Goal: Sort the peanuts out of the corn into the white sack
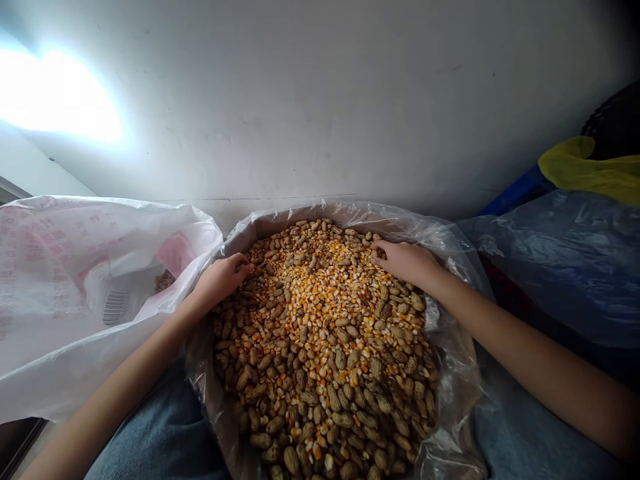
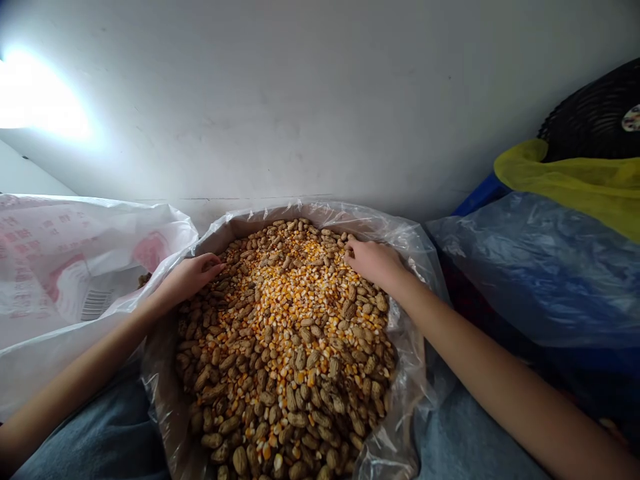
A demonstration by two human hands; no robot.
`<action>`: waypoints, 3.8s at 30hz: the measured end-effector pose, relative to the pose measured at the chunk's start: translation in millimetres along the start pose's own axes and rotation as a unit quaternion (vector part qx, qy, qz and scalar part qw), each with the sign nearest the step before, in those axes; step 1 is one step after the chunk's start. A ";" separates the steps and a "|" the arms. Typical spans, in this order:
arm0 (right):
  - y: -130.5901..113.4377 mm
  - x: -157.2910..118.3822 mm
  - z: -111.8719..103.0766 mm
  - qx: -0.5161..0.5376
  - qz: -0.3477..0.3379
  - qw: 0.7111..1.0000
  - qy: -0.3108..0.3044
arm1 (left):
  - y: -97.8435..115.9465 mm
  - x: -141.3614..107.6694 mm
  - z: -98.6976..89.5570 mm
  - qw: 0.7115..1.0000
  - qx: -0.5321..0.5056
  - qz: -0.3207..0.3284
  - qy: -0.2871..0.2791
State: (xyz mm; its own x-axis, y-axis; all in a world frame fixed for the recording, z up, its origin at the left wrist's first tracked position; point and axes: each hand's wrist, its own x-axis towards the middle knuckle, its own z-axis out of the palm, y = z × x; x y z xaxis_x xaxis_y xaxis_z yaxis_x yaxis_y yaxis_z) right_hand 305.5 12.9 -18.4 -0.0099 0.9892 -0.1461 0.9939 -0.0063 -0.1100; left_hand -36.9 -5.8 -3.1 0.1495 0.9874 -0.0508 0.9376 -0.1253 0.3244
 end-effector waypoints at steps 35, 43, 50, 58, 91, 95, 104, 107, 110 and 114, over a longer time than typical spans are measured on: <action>8.8 -9.3 -17.7 0.814 -0.003 0.557 -0.163 | 1.3 0.2 -0.8 0.868 -0.479 -0.085 -0.103; 3.4 -9.3 -14.7 0.794 0.017 0.585 -0.164 | 5.1 -2.4 -12.5 0.740 -0.654 -0.063 -0.143; 0.8 -9.1 -8.5 0.778 0.026 0.609 -0.154 | -2.7 -3.1 2.7 0.984 -0.141 0.067 -0.084; 0.3 -11.7 -6.1 0.722 0.001 0.688 -0.072 | 2.0 -8.1 11.1 0.943 0.290 0.098 -0.133; -0.7 -13.8 10.9 -0.099 0.076 0.991 -0.052 | 8.1 -1.8 17.9 0.973 0.221 0.046 -0.050; 6.9 -9.9 12.1 -0.086 0.070 0.988 -0.104 | 7.2 -2.2 14.7 0.982 0.177 0.039 -0.046; 16.4 -3.6 17.5 -0.075 0.026 0.988 -0.130 | 5.9 -2.8 13.4 0.986 0.147 0.042 -0.058; 18.4 -1.7 18.7 -0.072 0.012 0.991 -0.115 | 5.7 -3.3 12.8 0.987 0.143 0.049 -0.060; 23.5 0.2 19.8 -0.030 0.007 0.994 -0.101 | 4.9 -3.7 12.3 0.987 0.135 0.051 -0.064; 27.7 -0.2 19.0 0.091 0.034 0.990 -0.101 | 4.5 -3.4 12.3 0.990 0.120 0.044 -0.067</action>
State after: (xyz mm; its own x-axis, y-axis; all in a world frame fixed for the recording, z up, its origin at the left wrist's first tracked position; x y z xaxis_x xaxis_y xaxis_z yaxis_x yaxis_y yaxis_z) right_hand 330.9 9.7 -40.1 0.0169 0.9362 -0.3510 0.9572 -0.1166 -0.2648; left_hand -29.4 -10.9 -13.1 0.2583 0.9522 -0.1629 0.9645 -0.2446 0.0999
